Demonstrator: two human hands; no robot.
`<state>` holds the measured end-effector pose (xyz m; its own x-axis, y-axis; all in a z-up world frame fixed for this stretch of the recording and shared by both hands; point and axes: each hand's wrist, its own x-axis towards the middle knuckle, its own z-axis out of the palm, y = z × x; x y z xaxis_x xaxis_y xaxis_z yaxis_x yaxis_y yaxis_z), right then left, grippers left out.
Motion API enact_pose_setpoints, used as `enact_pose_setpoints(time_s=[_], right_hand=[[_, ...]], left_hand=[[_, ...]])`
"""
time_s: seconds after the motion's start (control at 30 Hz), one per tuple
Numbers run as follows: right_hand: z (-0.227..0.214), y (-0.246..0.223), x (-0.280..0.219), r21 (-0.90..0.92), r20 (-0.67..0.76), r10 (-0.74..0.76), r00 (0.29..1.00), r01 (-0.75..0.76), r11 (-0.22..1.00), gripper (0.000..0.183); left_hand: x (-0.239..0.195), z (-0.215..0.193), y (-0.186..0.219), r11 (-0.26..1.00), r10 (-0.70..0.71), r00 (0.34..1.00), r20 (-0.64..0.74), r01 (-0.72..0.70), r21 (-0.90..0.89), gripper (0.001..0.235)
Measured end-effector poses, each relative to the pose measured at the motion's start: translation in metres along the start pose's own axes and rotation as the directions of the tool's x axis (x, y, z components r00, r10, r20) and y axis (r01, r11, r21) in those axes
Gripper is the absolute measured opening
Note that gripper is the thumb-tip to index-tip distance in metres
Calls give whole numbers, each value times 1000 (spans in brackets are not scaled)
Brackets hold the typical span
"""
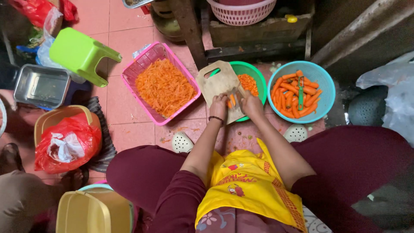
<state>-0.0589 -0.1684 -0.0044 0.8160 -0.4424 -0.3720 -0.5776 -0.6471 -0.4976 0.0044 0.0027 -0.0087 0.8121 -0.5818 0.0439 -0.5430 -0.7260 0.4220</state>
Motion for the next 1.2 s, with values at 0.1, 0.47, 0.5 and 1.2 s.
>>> enact_pose_setpoints(time_s=[0.1, 0.47, 0.5, 1.2], right_hand=[[-33, -41, -40, 45, 66, -72, 995, 69, 997, 60], [6, -39, -16, -196, 72, -179, 981, 190, 962, 38], [19, -31, -5, -255, 75, -165, 983, 179, 950, 39], [24, -42, -16, -167, 152, -166, 974, 191, 967, 40]], left_hand=[[-1, 14, -15, 990, -137, 990, 26, 137, -9, 30], [-1, 73, -31, 942, -234, 971, -37, 217, -257, 22], [4, 73, -33, 938, -234, 972, -28, 219, -268, 20], [6, 61, -31, 893, -317, 943, 103, 333, -303, 23]])
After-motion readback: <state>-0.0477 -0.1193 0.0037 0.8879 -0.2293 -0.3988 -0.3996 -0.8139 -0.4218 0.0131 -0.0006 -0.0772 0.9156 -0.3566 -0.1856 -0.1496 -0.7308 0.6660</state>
